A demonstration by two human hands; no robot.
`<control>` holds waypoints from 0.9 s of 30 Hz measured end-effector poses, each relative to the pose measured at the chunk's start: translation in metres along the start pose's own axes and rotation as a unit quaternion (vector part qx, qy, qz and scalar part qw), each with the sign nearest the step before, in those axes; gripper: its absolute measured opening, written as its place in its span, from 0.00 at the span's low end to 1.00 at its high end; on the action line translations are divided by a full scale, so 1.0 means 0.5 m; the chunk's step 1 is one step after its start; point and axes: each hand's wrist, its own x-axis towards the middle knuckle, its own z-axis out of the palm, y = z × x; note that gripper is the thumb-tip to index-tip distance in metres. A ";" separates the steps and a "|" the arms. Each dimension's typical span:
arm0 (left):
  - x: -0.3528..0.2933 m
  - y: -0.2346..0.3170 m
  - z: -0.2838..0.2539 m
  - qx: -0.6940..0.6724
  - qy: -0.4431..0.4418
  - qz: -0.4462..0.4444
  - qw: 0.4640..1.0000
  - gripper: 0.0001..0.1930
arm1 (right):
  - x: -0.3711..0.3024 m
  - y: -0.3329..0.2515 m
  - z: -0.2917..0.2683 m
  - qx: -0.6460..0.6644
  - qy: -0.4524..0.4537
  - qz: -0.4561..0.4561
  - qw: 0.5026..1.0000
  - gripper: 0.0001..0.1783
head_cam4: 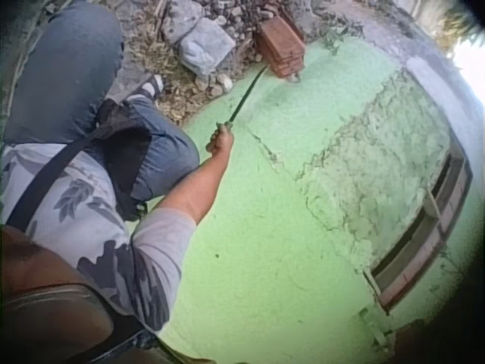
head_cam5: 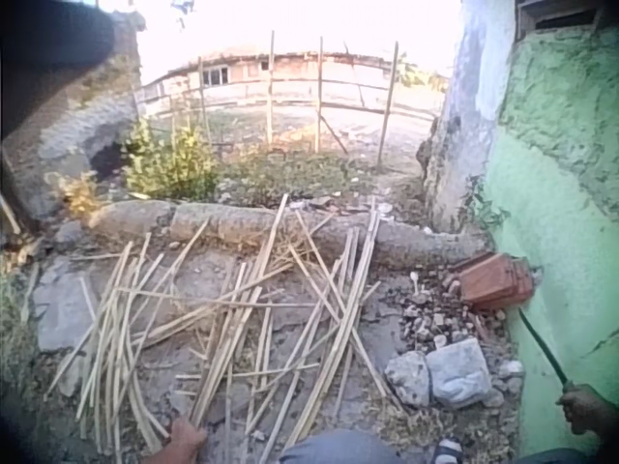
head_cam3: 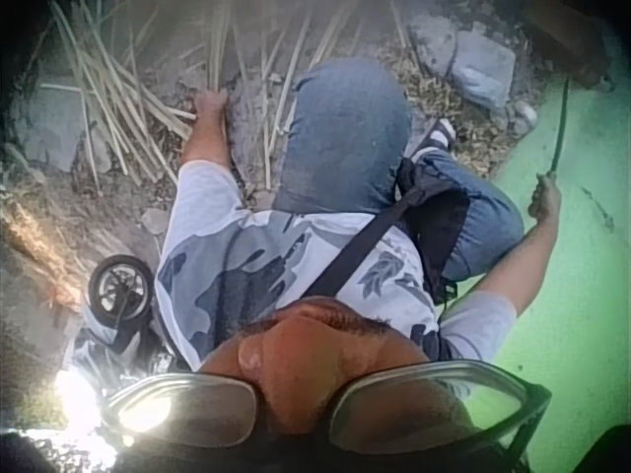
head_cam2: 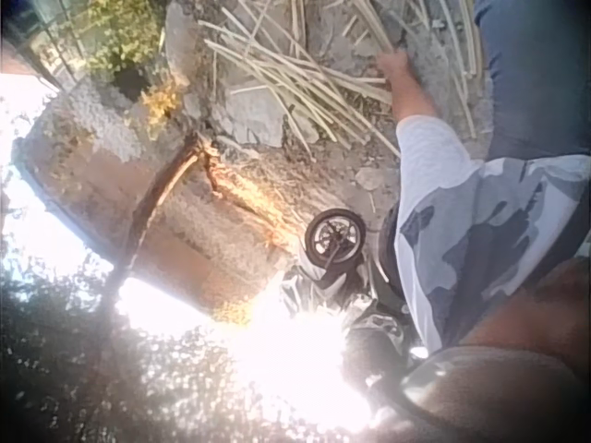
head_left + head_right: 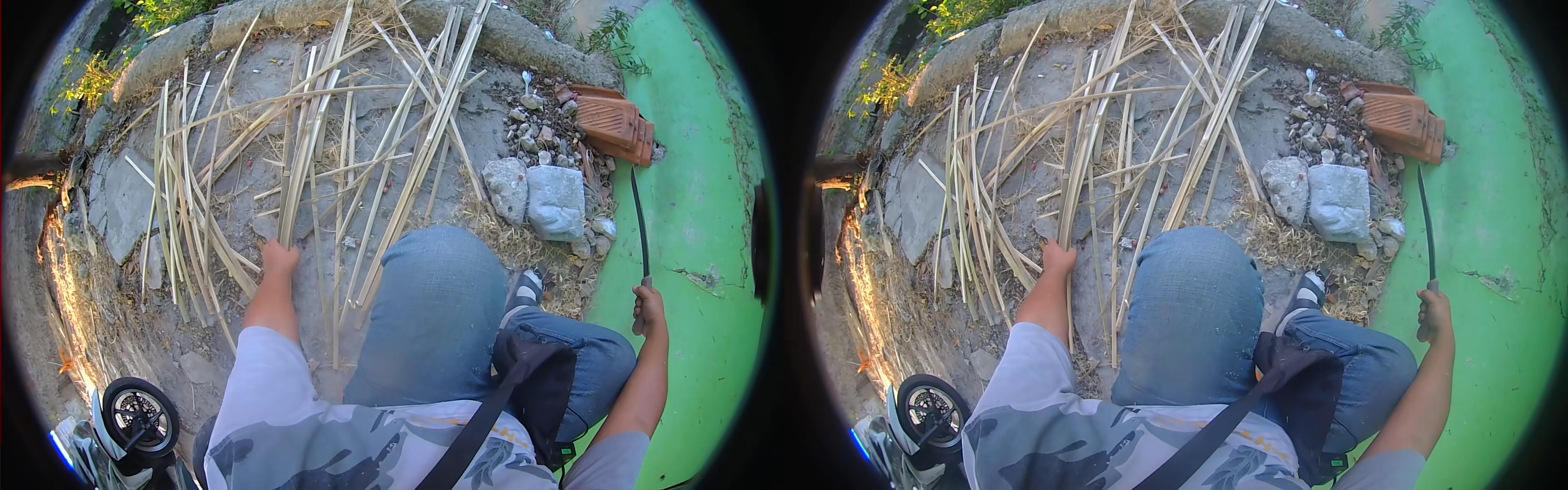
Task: The person scrapes a bamboo stick using a curved blade and places it onto a pile of bamboo strips on the ground.
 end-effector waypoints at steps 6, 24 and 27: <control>-0.039 -0.116 0.054 -0.062 0.066 0.045 0.995 0.54 | 0.009 0.003 0.001 0.002 -0.009 0.004 1.000 0.11; -0.096 -0.203 -0.028 -0.039 0.019 -0.046 0.998 0.61 | 0.009 -0.008 0.004 0.009 -0.016 -0.004 1.000 0.12; -0.088 -0.138 0.008 -0.134 -0.082 -0.035 0.987 0.54 | 0.008 -0.011 0.007 0.000 -0.011 -0.011 1.000 0.11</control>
